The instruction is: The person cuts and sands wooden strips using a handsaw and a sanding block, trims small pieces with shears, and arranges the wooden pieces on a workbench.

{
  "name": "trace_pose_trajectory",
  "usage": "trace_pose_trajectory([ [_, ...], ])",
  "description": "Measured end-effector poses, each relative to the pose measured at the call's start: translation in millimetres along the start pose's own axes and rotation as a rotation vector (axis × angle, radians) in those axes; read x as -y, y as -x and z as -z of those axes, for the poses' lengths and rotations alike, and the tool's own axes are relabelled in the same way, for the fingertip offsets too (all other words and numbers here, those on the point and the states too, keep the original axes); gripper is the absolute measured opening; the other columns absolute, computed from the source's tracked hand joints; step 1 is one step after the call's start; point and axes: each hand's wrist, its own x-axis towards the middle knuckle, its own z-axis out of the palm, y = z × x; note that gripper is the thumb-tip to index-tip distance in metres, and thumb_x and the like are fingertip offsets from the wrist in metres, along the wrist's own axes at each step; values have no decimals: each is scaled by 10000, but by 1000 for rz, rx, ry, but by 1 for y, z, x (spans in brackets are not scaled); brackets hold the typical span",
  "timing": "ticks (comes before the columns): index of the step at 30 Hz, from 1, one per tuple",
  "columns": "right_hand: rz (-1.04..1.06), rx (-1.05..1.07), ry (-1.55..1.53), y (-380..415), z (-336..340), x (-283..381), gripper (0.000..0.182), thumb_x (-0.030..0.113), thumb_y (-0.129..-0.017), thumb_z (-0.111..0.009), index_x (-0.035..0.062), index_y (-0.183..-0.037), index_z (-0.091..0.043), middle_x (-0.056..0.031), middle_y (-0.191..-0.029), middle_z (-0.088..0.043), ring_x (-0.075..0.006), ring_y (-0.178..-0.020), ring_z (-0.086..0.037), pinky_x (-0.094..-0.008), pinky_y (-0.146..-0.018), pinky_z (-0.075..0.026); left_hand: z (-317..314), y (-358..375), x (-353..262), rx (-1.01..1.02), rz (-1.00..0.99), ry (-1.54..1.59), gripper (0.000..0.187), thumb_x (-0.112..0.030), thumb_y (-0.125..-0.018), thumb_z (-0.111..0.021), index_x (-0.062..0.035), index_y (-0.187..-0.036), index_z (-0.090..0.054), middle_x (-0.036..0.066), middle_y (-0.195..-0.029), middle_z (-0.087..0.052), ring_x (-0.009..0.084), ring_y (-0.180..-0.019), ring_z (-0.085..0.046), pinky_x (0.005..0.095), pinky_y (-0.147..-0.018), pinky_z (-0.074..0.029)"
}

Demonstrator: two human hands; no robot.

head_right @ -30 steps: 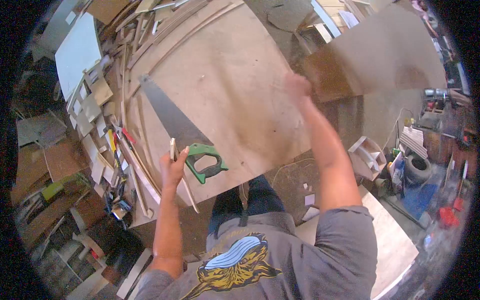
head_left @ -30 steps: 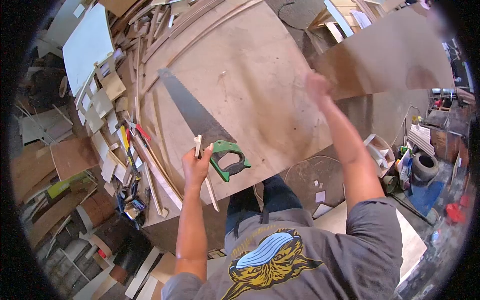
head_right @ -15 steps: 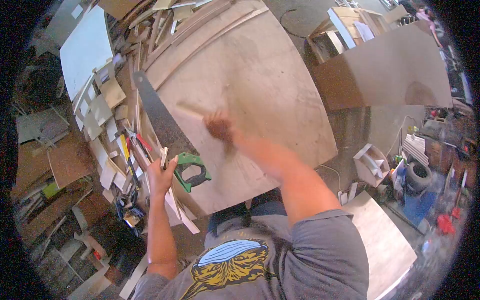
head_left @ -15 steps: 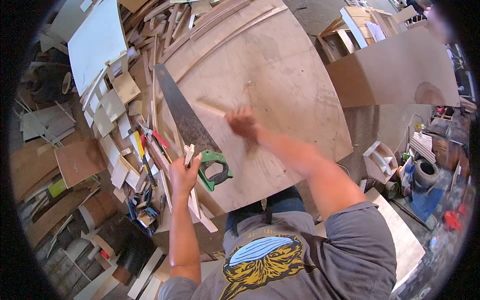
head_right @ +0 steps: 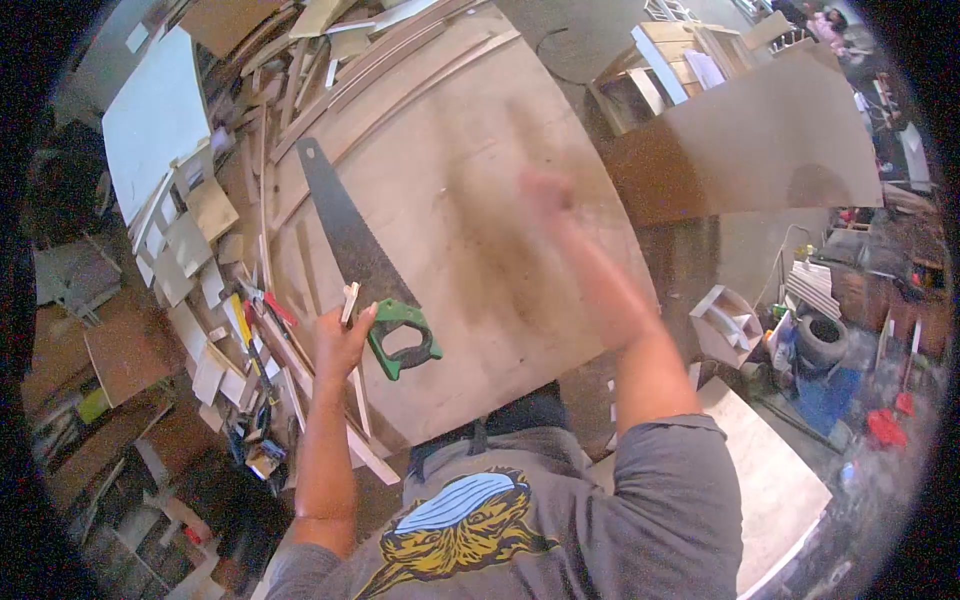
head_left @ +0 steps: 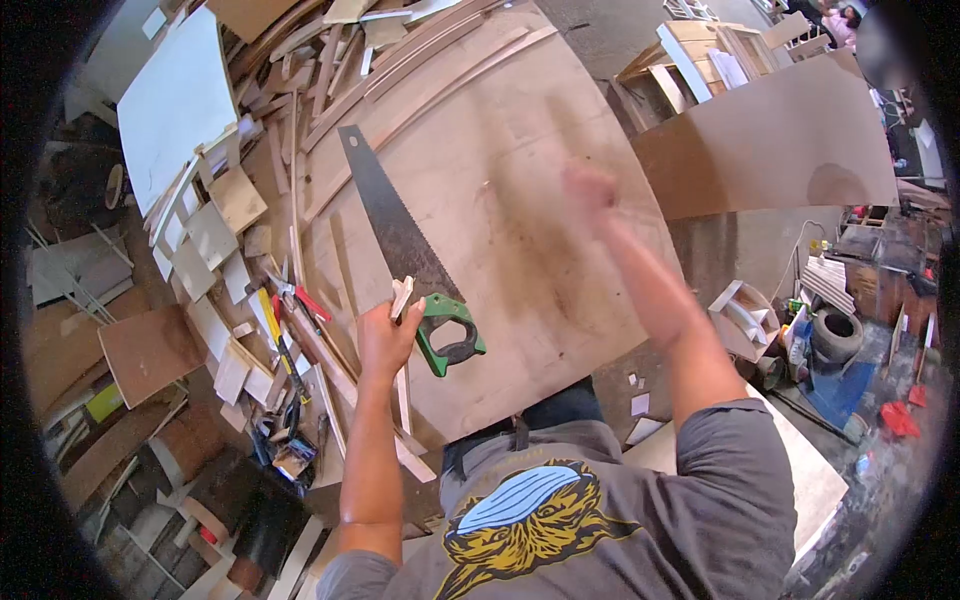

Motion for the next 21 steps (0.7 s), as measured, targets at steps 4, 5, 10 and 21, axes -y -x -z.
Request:
trace_pose_trajectory([
  [4, 202, -209, -115, -1, -17, 50, 126, 254, -914, -624, 154, -877, -689, -75, -786, -724, -238, -687, -728, -432, -467, -512, -7, -14, -33, 7, 3, -72, 440, -367, -882, -791, 28, -736, -663, 149, -548, -549, 267, -488, -531, 413, -514, -415],
  [5, 115, -78, -127, -16, -21, 38, 136, 258, -922, -620, 150, -884, -693, -87, -814, -736, -246, -719, -737, -435, -497, -526, -9, -18, -40, 8, 5, -85, 434, -359, -882, -792, 28, -735, -662, 148, -548, -549, 268, -486, -527, 411, -514, -414],
  [10, -317, -19, 24, -88, -21, -103, 184, 305, -930, -634, 148, -963, -726, -86, -869, -764, -262, -791, -760, -436, -553, -550, -28, -20, -68, -23, 4, -43, 438, -336, -885, -790, 32, -710, -631, 131, -538, -529, 228, -481, -490, 400, -504, -400],
  [21, 384, -273, -307, -105, -50, 16, 137, 232, -880, -605, 147, -826, -698, -107, -819, -742, -270, -677, -734, -469, -553, -565, -77, -44, -127, -85, 78, 8, 471, -323, -882, -801, 30, -661, -581, 78, -521, -473, 146, -494, -422, 377, -485, -357],
])
